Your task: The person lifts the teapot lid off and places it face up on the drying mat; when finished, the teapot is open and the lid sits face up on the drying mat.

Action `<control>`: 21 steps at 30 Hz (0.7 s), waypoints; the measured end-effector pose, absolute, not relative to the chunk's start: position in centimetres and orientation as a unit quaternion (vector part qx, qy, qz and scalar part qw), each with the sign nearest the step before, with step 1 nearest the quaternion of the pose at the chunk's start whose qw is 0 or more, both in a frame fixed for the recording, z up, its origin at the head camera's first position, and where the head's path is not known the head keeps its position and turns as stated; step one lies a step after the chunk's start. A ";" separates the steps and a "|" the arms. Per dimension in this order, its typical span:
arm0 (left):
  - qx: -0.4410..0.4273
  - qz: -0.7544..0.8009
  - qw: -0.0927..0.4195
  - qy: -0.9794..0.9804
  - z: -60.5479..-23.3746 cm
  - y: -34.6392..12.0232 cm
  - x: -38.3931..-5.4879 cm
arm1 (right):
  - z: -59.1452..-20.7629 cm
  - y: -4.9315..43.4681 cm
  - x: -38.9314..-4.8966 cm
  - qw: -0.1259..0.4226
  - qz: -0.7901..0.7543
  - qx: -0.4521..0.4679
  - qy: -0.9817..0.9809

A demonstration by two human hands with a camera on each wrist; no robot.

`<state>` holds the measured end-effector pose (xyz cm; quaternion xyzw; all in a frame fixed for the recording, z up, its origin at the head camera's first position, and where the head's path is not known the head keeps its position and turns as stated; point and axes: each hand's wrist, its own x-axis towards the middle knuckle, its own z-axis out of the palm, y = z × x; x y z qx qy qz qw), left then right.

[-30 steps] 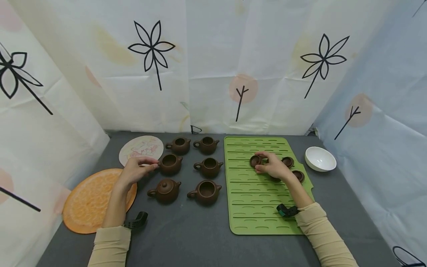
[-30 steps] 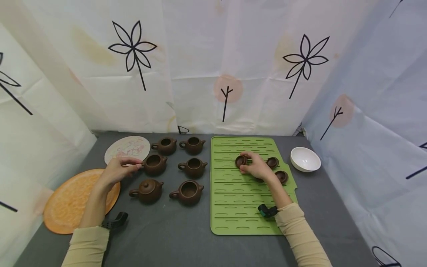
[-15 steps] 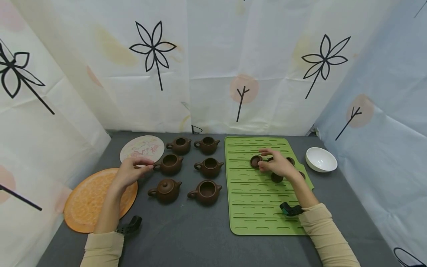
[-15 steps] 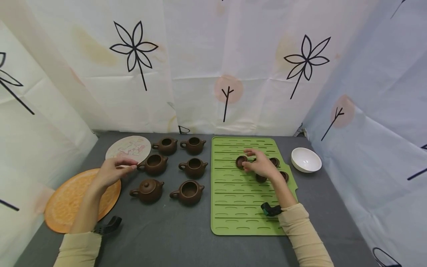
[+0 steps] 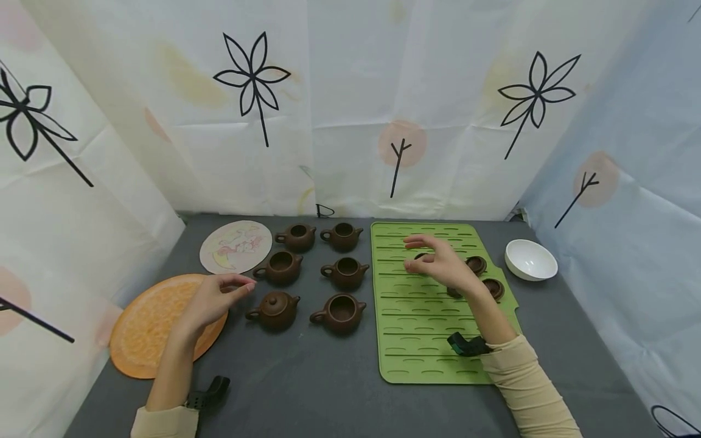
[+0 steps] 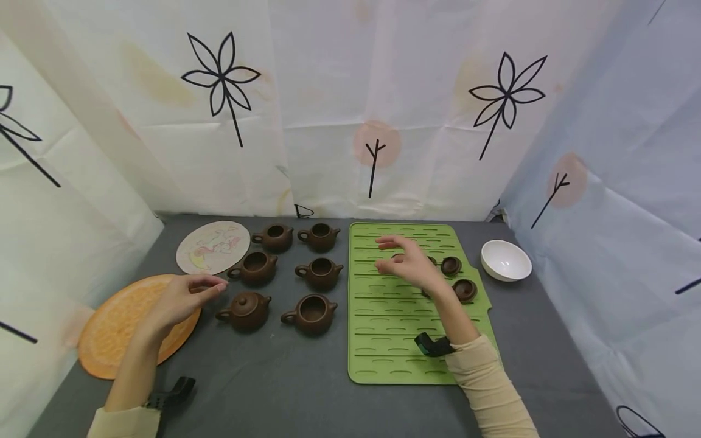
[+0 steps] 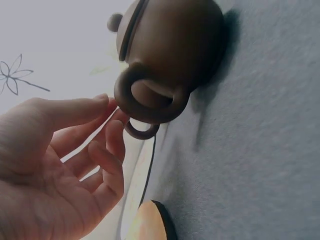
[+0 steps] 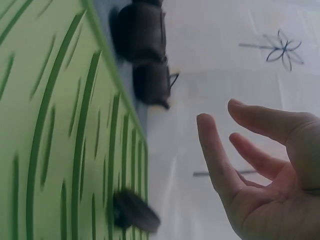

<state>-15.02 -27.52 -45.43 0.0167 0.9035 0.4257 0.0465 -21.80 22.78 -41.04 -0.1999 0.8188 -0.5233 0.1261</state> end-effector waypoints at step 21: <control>0.008 0.454 0.043 0.890 -45.9 -25.7 -11.5 | -41.3 5.3 -19.5 0.246 -0.571 -0.346 0.703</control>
